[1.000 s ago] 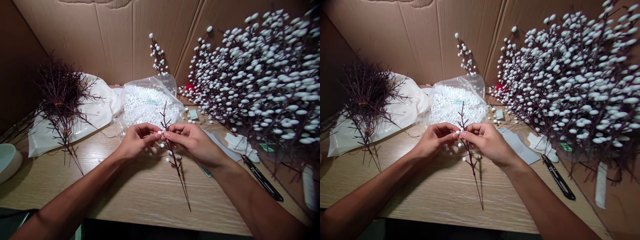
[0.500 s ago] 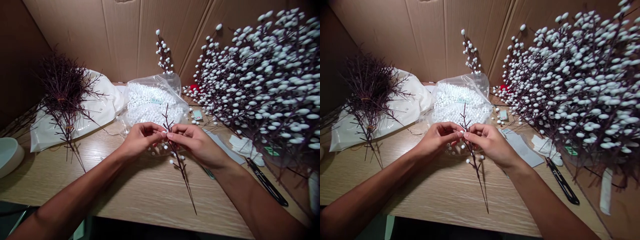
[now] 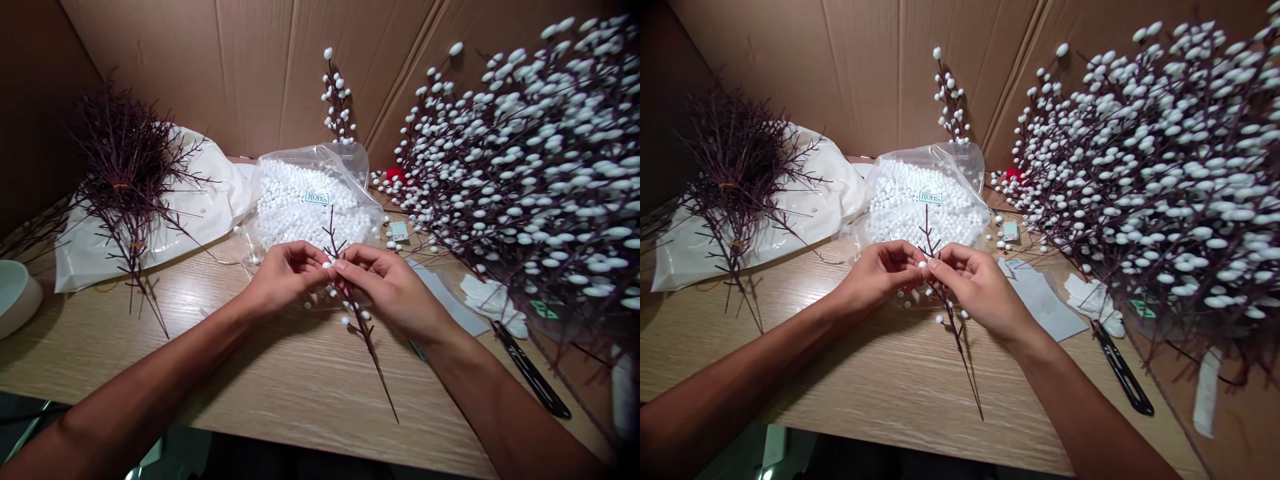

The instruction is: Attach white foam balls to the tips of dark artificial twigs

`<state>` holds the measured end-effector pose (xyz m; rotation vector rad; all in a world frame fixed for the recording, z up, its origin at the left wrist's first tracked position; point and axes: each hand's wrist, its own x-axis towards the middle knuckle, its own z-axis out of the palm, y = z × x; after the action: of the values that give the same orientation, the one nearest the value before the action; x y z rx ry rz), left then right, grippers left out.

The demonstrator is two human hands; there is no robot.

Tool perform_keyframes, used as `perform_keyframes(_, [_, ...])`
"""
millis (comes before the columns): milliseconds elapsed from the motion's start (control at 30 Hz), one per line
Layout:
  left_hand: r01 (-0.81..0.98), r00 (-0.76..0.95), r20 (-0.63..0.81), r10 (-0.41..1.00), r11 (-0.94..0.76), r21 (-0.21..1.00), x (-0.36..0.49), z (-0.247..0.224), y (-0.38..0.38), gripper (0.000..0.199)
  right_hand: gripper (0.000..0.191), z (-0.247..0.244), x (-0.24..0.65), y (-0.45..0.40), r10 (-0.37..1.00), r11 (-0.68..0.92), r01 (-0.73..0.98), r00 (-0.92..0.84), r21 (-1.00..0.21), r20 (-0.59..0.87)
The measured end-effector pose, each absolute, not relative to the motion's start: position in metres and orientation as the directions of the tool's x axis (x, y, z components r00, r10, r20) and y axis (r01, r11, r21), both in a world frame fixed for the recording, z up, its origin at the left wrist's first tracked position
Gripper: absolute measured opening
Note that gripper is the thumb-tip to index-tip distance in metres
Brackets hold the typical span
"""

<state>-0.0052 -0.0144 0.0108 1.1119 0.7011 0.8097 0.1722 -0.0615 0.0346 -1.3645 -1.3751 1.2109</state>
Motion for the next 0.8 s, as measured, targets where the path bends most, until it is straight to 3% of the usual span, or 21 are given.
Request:
perform_keyframes(300, [-0.28, 0.532, -0.119, 0.838, 0.307, 0.91, -0.0048, 0.0094, -0.0153, 0.022, 0.036, 0.032, 0.1661, -0.0631, 0.997, -0.027, 0.228, -0.067, -0.973, -0.043])
perform_keyframes(600, [-0.295, 0.574, -0.134, 0.808, 0.356, 0.887, -0.0029, 0.0135, -0.0189, 0.031, 0.046, 0.0307, 0.1683, -0.0642, 0.999, 0.037, 0.313, -0.022, -0.949, 0.032])
perform_keyframes(800, [-0.332, 0.54, -0.129, 0.831, 0.352, 0.875, -0.0012, 0.0111, -0.0195, 0.031, 0.047, 0.0338, 0.1655, -0.0645, 0.999, 0.015, 0.262, -0.037, -0.965, 0.005])
